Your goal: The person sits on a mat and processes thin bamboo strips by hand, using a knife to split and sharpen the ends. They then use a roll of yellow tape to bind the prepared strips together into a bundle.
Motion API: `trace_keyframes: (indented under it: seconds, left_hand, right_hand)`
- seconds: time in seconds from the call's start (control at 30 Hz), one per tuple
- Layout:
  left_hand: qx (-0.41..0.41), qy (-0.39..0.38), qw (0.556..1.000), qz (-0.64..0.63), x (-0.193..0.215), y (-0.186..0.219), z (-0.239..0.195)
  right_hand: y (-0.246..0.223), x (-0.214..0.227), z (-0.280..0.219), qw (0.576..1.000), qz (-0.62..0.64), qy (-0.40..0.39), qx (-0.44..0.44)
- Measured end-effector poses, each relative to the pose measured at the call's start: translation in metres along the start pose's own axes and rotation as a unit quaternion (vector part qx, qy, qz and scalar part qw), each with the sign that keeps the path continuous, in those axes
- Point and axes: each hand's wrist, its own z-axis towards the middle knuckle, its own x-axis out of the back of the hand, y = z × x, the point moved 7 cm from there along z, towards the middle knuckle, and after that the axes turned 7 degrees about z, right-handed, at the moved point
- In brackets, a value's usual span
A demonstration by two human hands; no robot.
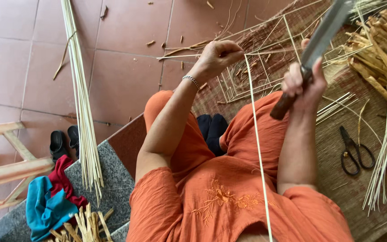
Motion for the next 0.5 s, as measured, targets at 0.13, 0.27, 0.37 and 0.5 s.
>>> trace_keyframes:
  seconds: [0.13,0.27,0.37,0.5]
  left_hand:
    - [0.008,-0.014,1.000,-0.027,-0.010,-0.008,0.003]
    - [0.018,-0.034,0.998,-0.048,-0.018,-0.010,0.005]
    - [0.062,-0.036,0.997,-0.011,-0.020,-0.018,0.002]
    - [0.037,-0.006,0.999,0.008,-0.019,-0.022,0.004]
  right_hand:
    - [0.014,-0.046,-0.009,0.990,-0.133,0.014,-0.039]
    - [0.043,-0.059,0.002,0.981,-0.157,0.045,-0.103]
    - [0.059,-0.057,0.006,0.981,-0.153,0.083,-0.087]
    - [0.066,-0.044,0.005,0.982,-0.106,0.103,-0.114]
